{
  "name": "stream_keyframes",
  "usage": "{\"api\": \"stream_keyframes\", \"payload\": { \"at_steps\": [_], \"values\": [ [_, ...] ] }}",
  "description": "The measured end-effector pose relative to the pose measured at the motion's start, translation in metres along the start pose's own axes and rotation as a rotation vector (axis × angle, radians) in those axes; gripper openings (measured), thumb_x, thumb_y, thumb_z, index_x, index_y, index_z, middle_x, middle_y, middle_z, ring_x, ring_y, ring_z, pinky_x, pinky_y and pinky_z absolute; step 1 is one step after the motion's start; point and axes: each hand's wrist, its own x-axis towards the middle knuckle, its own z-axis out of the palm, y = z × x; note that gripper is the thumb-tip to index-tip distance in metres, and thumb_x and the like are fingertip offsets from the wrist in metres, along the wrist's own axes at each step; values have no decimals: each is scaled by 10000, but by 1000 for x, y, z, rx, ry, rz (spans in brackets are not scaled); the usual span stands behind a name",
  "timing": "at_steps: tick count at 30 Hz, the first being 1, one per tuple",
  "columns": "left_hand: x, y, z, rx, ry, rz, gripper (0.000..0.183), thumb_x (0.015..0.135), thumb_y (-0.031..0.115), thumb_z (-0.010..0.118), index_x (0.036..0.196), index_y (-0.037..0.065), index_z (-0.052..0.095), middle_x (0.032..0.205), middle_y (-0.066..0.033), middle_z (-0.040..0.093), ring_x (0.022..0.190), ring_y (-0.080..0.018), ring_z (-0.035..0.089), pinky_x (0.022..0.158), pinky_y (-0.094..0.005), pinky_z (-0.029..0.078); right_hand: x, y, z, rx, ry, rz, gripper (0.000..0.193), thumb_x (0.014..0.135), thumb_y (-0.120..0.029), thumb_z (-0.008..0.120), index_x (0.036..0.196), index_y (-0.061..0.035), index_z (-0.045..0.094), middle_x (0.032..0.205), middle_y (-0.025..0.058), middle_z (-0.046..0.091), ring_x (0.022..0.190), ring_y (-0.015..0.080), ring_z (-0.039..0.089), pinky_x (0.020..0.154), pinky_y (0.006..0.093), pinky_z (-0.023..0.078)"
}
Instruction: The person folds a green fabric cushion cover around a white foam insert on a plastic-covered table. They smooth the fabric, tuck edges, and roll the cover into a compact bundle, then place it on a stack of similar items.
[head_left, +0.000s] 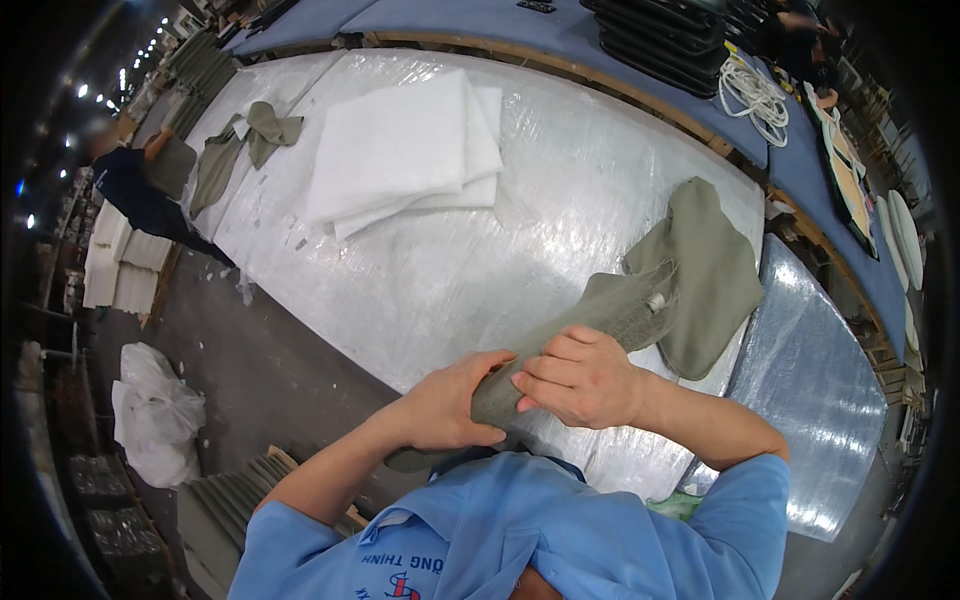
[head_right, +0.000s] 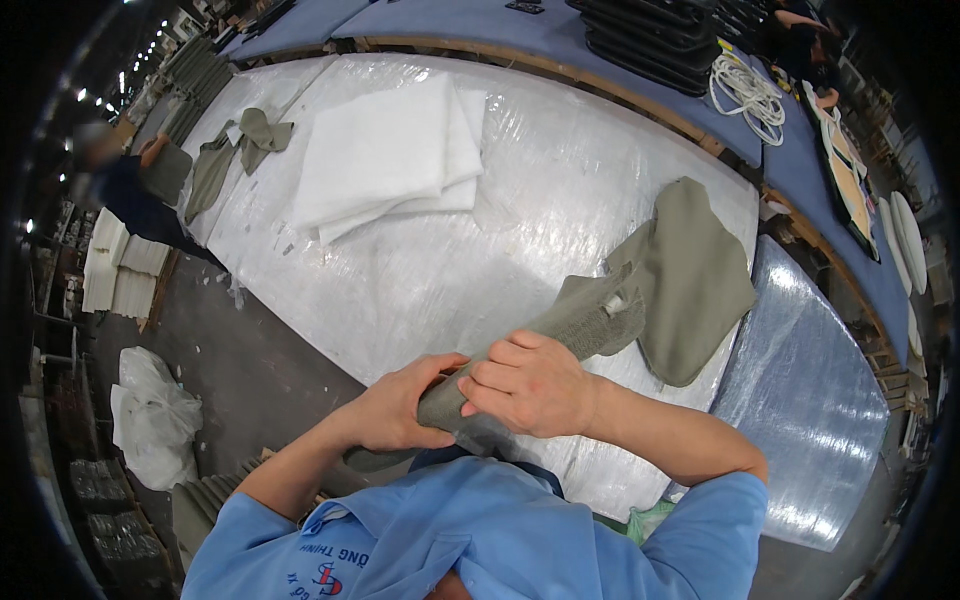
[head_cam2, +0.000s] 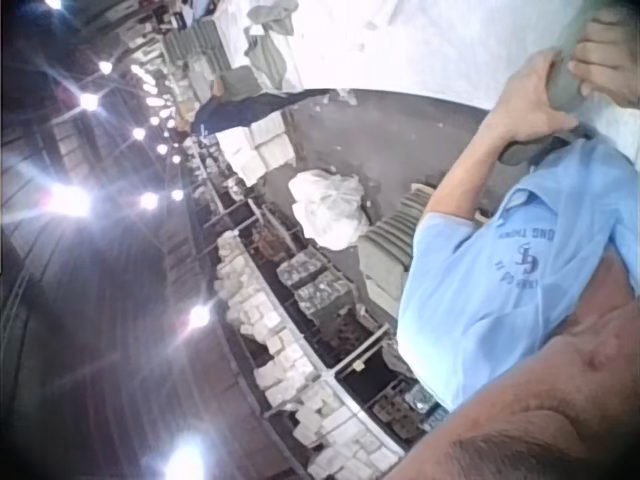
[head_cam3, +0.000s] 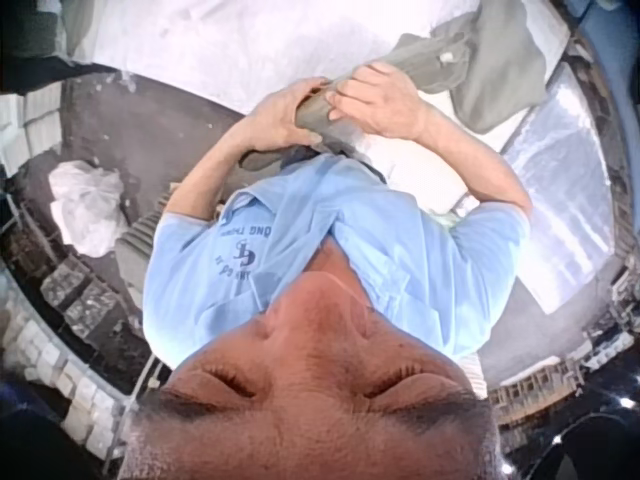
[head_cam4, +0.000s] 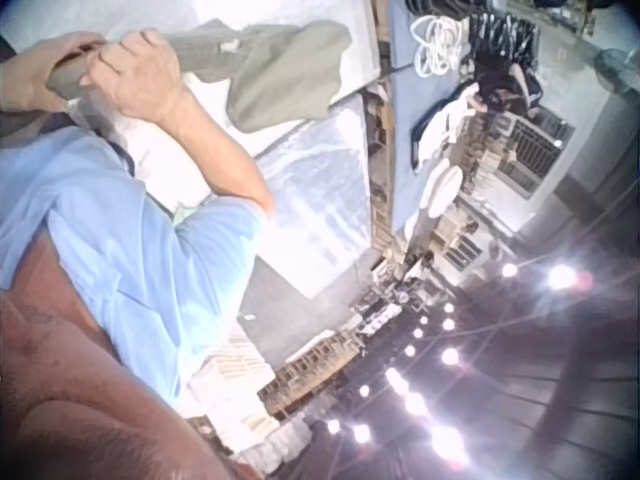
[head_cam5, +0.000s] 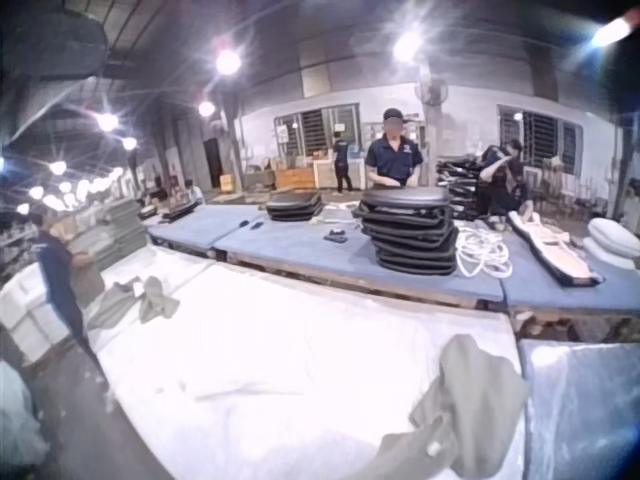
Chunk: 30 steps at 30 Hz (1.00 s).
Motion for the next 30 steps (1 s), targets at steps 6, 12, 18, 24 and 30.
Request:
{"api": "stream_keyframes", "payload": {
  "at_steps": [6,12,18,24,30],
  "values": [
    [-7,10,17,192,71,195,745,819,251,791,1446,-1,478,1333,-218,592,1166,-393,641,961,-429,545,-12,-9,-6,55,-30,51,257,822,-292,794,966,-91,726,888,-19,654,754,164,563,698,311,437],
    [3,24,37,264,-9,32,733,863,274,733,1469,-17,442,1360,-265,591,1134,-431,649,951,-467,544,-17,-14,-7,88,-50,77,264,840,-312,789,980,-96,729,896,-25,655,762,165,565,709,310,437],
    [22,36,2,193,-288,-142,866,810,320,763,1511,-30,392,1187,-286,676,1087,-438,670,935,-477,532,-10,-6,-17,107,-104,125,376,851,-391,784,1111,-127,721,1046,-10,691,906,184,607,838,354,456],
    [16,29,3,174,-242,-117,932,785,326,771,1541,-29,357,1194,-312,670,1089,-450,667,942,-471,529,-21,-3,-32,64,-121,90,458,834,-387,779,1210,-145,680,1127,-2,669,1032,197,611,941,394,456],
    [18,25,3,143,-217,-130,942,790,336,792,1542,-18,349,1213,-308,666,1104,-454,664,950,-469,527,-33,3,-13,-22,11,37,384,822,-374,804,1108,-124,750,1074,-5,711,923,177,650,813,345,472]
  ]
}}
